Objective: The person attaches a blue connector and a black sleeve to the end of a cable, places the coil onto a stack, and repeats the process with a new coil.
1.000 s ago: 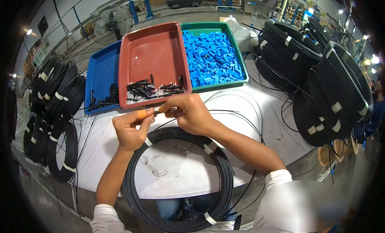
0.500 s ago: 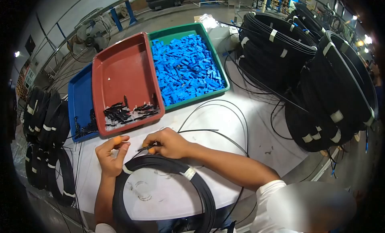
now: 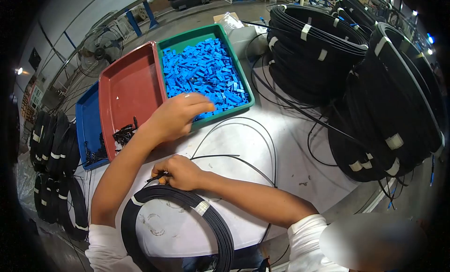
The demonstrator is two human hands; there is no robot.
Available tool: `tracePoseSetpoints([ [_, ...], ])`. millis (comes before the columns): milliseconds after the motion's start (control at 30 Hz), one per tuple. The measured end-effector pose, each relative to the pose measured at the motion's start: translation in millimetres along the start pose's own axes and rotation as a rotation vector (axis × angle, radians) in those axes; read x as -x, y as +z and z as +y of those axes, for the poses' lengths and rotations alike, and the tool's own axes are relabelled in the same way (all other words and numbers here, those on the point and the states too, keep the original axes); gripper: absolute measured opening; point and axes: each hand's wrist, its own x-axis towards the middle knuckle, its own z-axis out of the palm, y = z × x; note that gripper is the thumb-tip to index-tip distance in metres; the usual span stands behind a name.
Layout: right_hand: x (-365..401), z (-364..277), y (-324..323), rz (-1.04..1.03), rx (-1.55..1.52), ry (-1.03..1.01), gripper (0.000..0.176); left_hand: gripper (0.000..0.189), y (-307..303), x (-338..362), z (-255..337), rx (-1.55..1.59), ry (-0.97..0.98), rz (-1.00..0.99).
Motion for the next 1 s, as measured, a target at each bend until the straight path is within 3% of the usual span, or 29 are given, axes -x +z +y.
tracePoseSetpoints([
  [167, 1.3, 2.2, 1.9, -0.013, -0.004, 0.013, 0.022, 0.046, 41.1, -56.0, -36.4, -0.026, 0.274, -0.189],
  [233, 0.6, 2.5, 0.9, -0.016, -0.029, 0.023, 0.022, 0.044, 34.8, -58.3, -46.8, 0.076, 0.123, -0.243],
  [333, -0.6, 2.8, 1.4, -0.028, -0.023, 0.047, 0.023, 0.039, 19.0, -49.9, -80.3, -0.086, 0.150, -0.159],
  [400, -0.6, 2.8, 1.8, -0.020, -0.024, 0.052, 0.023, 0.034, 8.6, -49.5, -92.6, -0.146, 0.078, -0.237],
  [600, -0.3, 2.1, 2.4, 0.003, -0.026, 0.052, 0.021, 0.024, 13.0, -48.8, -79.7, -0.418, 0.161, -0.069],
  [700, -1.1, 5.4, 4.9, 0.031, -0.030, 0.014, 0.021, 0.031, 25.9, -50.6, -55.5, -0.073, 0.080, -0.167],
  [833, -0.6, 5.6, 3.5, 0.042, -0.022, 0.007, 0.020, 0.035, 27.7, -62.0, -53.3, -0.197, 0.109, -0.313],
  [1000, 0.1, 2.8, 1.8, 0.019, -0.035, 0.015, 0.020, 0.036, 12.0, -60.3, -61.9, -0.230, 0.131, -0.342],
])
